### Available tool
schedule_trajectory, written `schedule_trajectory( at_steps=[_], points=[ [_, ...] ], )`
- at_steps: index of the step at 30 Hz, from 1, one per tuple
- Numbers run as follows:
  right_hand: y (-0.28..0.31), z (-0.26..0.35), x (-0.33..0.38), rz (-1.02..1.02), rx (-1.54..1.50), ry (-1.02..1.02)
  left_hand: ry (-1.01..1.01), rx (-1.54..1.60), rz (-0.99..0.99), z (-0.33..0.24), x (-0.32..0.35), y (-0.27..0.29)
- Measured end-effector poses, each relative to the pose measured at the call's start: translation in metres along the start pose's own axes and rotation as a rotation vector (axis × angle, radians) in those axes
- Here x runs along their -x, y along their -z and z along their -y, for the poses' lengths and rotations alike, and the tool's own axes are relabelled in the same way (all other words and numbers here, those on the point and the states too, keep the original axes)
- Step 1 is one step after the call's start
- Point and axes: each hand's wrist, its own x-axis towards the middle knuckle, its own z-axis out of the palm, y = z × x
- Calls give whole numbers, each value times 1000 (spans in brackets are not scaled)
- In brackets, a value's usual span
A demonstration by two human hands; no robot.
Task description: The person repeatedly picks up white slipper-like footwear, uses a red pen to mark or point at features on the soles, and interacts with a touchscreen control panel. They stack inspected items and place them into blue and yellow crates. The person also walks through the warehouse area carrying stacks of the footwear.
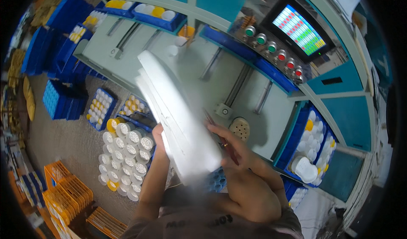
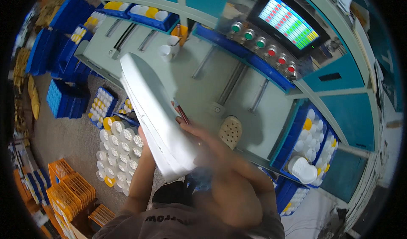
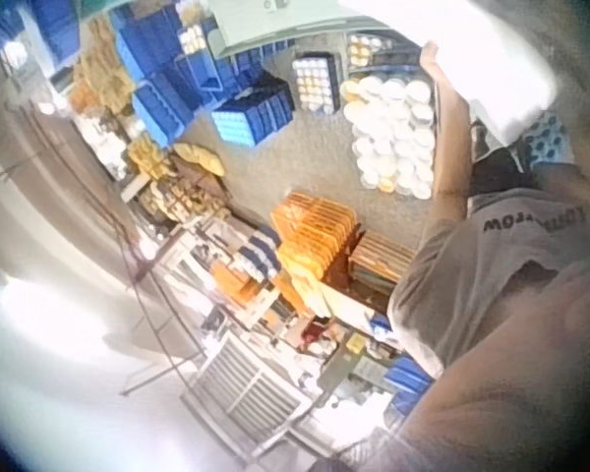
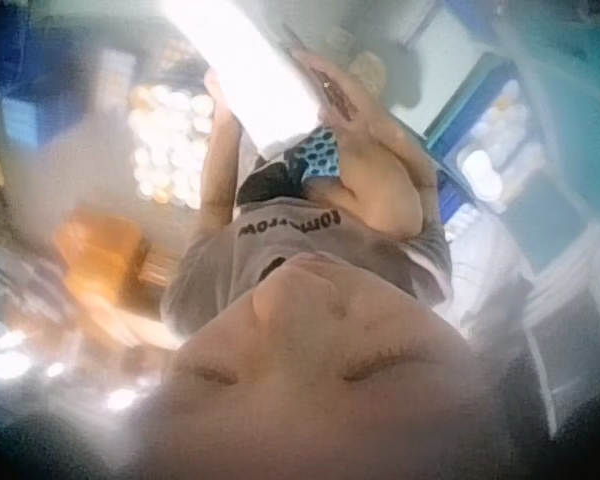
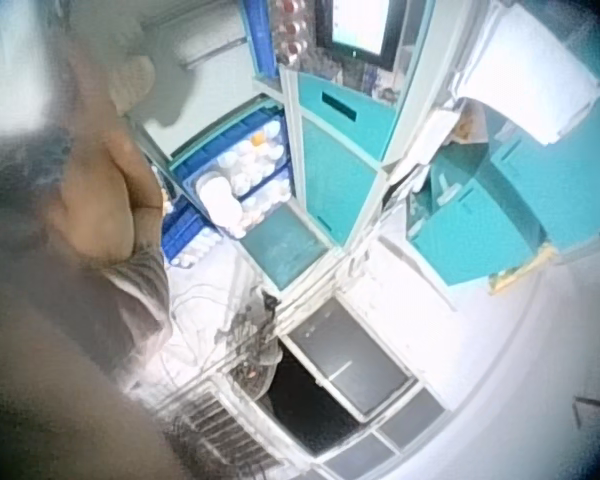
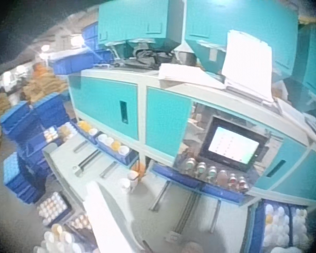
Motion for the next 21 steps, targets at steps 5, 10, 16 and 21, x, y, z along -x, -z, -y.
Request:
schedule_trajectory(
  at_steps=[5, 10, 16, 21],
  points=[
    [-12, 6, -7, -88, -36, -80, -109, -30, 163, 15, -30, 46],
    [-19, 3, -6, -265, 42, -45, -130, 121, 151, 3, -23, 47],
    [-14, -7, -8, -463, 615, 199, -181, 48, 59, -21, -10, 46],
    [-11, -13, -10, -494, 716, 242, -225, 42, 38, -30, -7, 50]
  ],
)
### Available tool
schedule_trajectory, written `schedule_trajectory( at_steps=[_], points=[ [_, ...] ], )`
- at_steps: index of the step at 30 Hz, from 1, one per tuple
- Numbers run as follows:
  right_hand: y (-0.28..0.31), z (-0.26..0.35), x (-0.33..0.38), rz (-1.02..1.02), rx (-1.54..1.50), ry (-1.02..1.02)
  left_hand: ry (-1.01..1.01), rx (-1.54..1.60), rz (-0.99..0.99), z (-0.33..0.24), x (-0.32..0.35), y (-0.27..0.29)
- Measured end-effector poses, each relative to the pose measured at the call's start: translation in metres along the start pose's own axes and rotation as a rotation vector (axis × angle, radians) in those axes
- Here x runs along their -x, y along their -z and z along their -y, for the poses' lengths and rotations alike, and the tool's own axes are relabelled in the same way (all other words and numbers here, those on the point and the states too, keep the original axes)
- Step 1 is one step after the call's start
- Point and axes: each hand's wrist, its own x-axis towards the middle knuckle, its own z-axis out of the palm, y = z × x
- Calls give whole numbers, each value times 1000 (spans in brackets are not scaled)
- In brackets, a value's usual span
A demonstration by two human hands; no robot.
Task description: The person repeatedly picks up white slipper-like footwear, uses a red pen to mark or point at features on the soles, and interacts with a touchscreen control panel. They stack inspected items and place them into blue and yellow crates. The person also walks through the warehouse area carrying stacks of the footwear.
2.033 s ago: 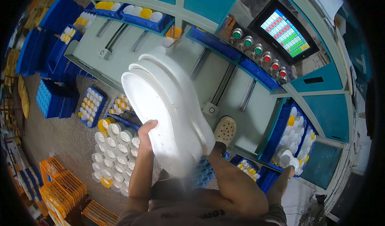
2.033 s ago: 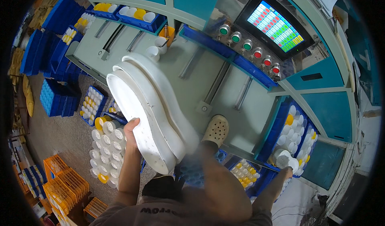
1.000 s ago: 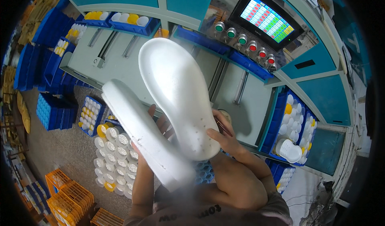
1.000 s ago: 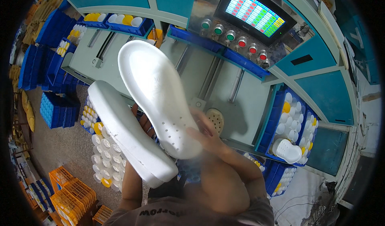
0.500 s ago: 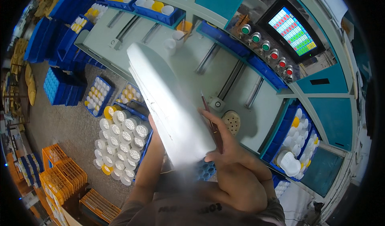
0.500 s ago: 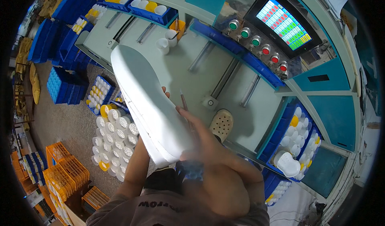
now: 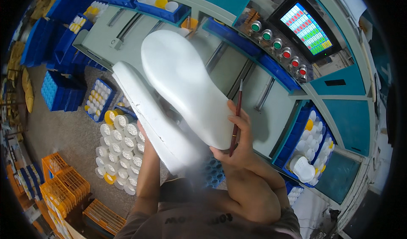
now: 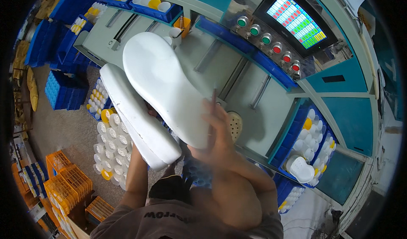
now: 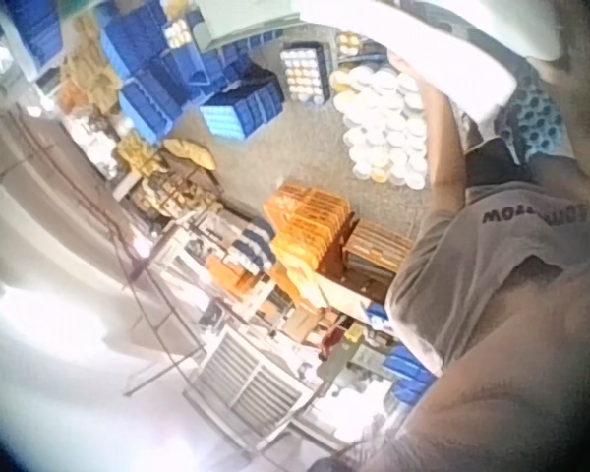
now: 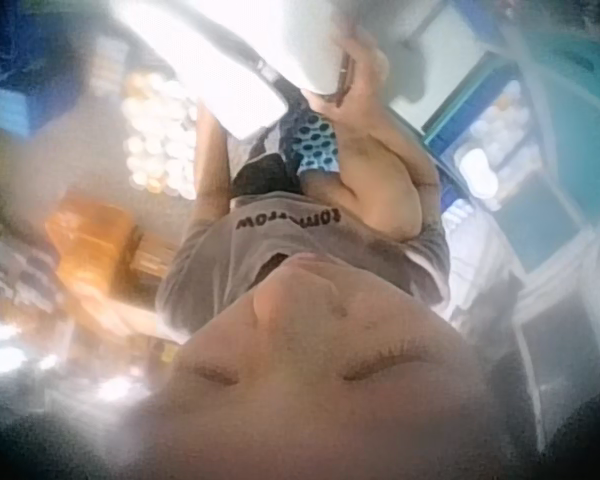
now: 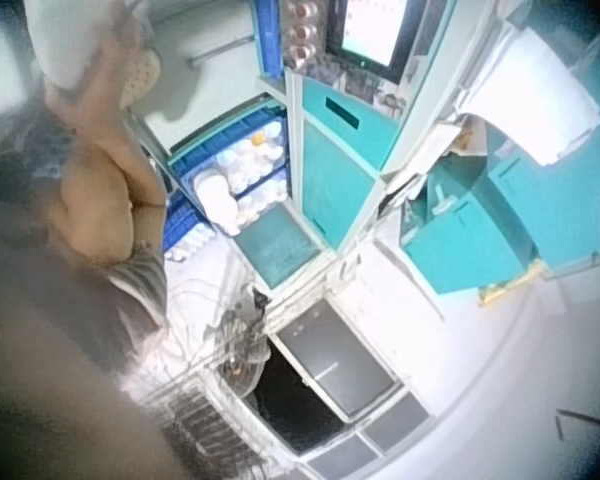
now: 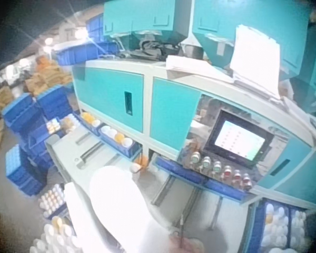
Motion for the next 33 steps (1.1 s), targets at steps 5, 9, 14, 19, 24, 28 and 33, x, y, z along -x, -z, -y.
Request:
schedule_trajectory(
  at_steps=[5, 9, 14, 19, 24, 28, 33],
  points=[
    [-1, 0, 0, 61, 22, 32, -39, -14, -11, -9, 6, -5],
    [-1, 1, 4, 90, -410, -171, -48, -33, -21, -13, 10, -10],
    [1, -4, 10, 179, -694, -354, -37, -53, -25, -10, 11, -18],
    [7, 0, 12, 279, -824, -517, -5, -76, 3, 0, 4, -36],
    [11, 1, 13, 293, -825, -549, 27, -113, 24, 8, 1, -62],
    [12, -6, 11, 325, -767, -480, 55, -142, 42, 16, 2, -81],
    [9, -6, 12, 231, -768, -419, 75, -177, 56, 22, 5, -101]
  ],
)
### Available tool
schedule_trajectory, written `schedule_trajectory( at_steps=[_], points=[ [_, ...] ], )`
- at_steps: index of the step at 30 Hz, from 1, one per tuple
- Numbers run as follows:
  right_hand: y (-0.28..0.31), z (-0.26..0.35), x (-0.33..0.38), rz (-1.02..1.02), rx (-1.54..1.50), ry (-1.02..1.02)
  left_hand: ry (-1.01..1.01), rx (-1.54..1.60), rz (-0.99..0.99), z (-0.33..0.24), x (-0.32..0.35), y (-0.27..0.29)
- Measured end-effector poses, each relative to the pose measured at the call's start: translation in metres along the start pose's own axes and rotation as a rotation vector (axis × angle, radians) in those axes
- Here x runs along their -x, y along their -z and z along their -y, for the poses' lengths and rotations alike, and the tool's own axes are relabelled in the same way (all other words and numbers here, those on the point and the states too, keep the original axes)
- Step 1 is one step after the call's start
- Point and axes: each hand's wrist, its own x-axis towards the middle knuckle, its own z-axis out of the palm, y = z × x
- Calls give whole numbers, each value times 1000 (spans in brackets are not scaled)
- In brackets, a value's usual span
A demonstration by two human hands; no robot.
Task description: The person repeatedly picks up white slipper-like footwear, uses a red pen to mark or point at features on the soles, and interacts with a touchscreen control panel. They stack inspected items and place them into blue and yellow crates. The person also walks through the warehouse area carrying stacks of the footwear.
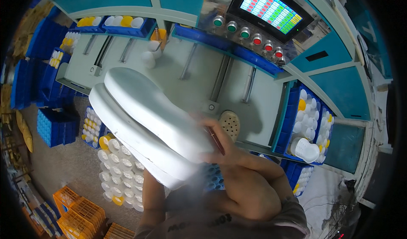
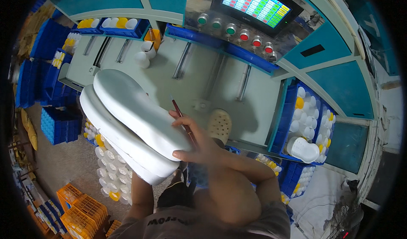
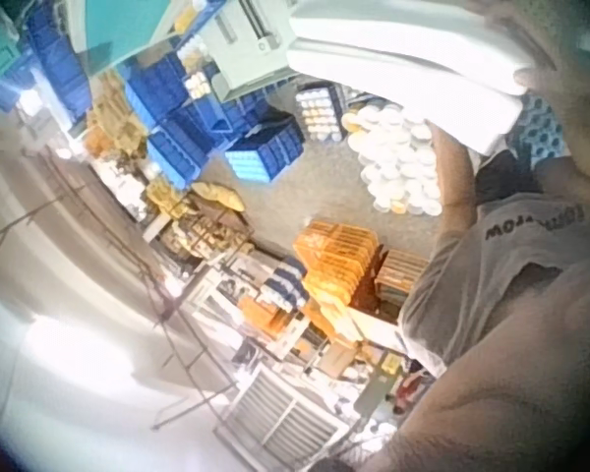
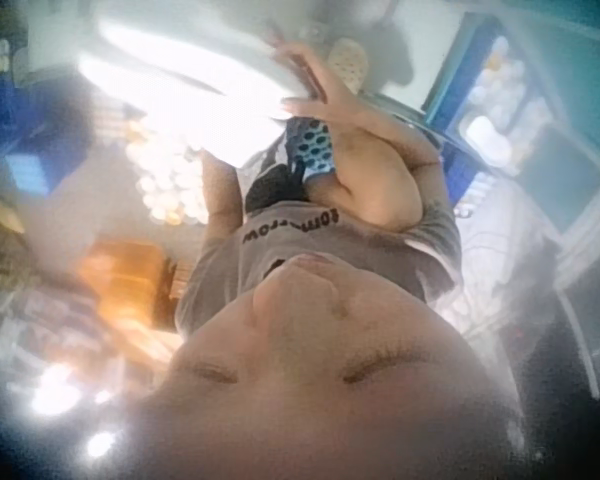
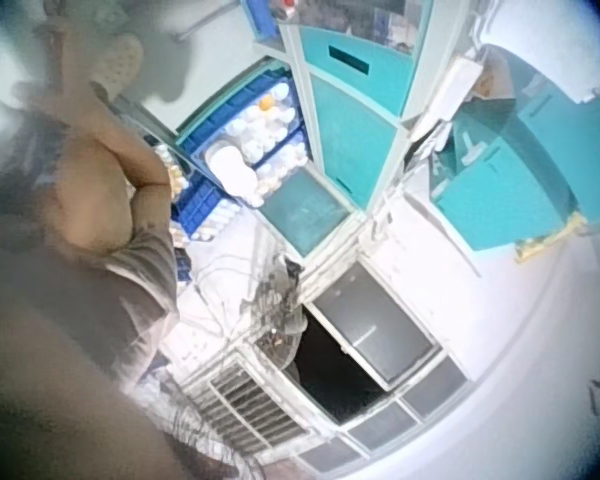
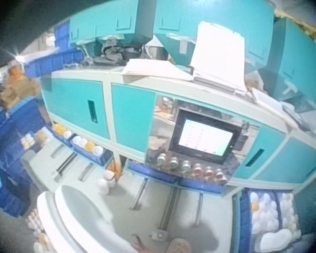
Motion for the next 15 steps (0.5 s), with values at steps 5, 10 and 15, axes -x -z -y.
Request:
schedule_trajectory(
  at_steps=[5, 10, 15],
  points=[
    [-1, 2, -2, -75, 252, 198, -11, -43, 7, -2, 1, -15],
    [6, 5, -4, -98, 509, 376, -49, -113, 4, 2, 1, -37],
    [10, 0, 7, -152, 150, 222, -88, -343, -56, 19, 0, -71]
  ],
)
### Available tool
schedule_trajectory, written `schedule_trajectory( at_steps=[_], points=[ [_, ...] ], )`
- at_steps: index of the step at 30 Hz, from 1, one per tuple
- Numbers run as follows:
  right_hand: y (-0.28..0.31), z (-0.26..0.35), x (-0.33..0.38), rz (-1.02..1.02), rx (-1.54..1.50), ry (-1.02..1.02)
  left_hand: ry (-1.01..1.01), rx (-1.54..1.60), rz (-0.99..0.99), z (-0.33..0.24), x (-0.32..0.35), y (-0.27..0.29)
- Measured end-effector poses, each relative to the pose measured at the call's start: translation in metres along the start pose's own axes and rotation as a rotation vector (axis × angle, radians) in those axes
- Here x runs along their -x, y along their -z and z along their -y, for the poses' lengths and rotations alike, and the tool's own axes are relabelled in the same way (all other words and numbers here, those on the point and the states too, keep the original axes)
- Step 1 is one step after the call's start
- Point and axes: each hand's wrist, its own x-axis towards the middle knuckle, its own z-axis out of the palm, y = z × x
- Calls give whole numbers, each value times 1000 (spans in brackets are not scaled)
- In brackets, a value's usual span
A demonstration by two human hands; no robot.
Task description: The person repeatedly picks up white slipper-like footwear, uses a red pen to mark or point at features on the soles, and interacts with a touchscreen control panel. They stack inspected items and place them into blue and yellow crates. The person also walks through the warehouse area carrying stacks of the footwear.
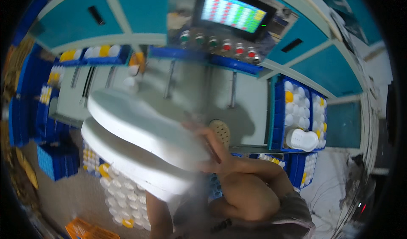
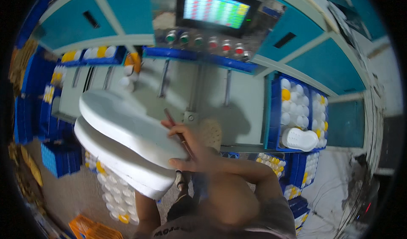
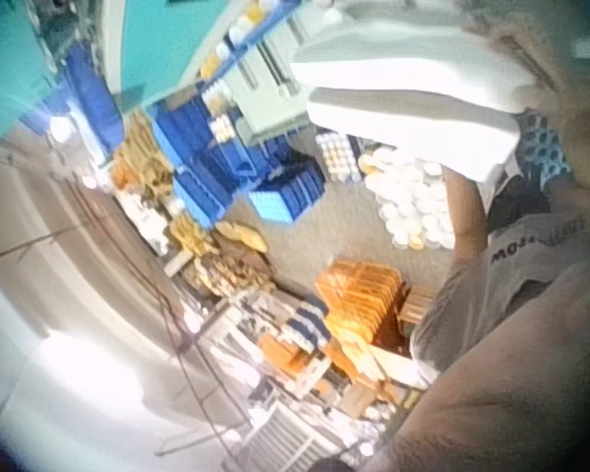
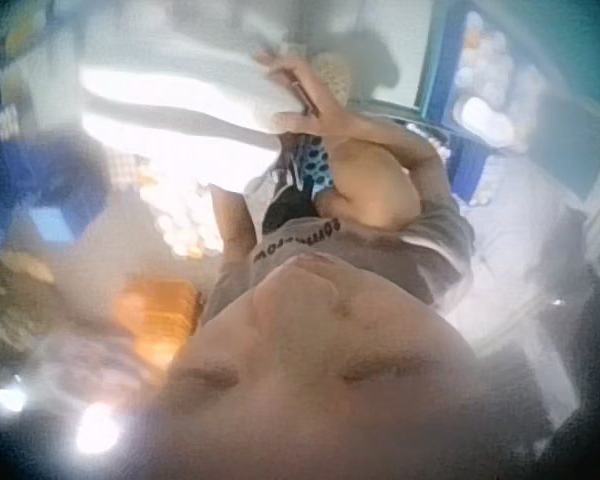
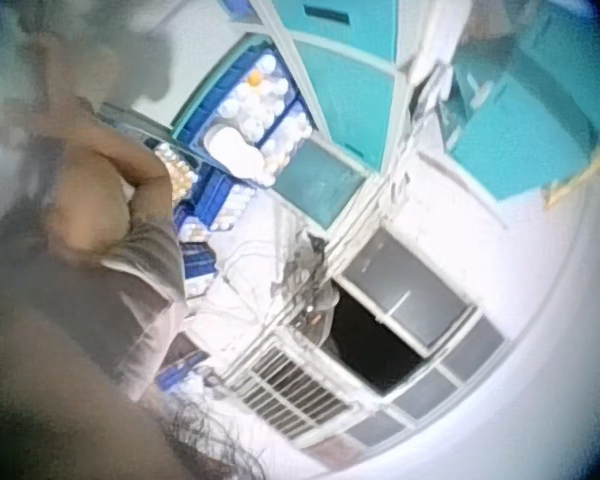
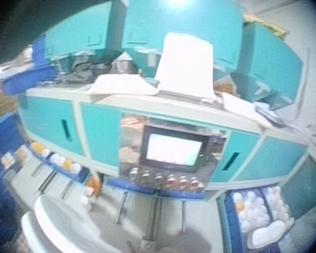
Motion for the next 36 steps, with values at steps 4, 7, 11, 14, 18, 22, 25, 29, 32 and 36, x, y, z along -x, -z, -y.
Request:
schedule_trajectory(
  at_steps=[4, 7, 11, 14, 18, 22, 25, 29, 32, 36],
  points=[
    [0, -13, 8, 229, -291, -229, 13, -159, -100, 8, 8, -4],
    [17, -16, -3, 212, 143, 33, -89, -49, 0, 11, 6, 17],
    [83, 8, -39, -363, 540, 183, -409, -571, 136, 17, 5, 47],
    [146, 41, -72, -592, 1041, 480, -208, -424, -46, 19, 11, 62],
    [180, 65, -96, -760, 1364, 582, -160, -50, -7, 23, 14, 75],
    [186, 67, -108, -744, 1360, 624, -54, 41, -4, 23, 15, 89],
    [193, 63, -115, -735, 1402, 662, -6, 21, -76, 24, 15, 98],
    [195, 61, -120, -748, 1429, 664, 5, 214, 176, 22, 15, 104],
    [190, 63, -119, -764, 1392, 680, 54, 402, 291, 21, 16, 105],
    [187, 67, -123, -760, 1404, 694, 103, 376, 389, 18, 20, 107]
  ],
)
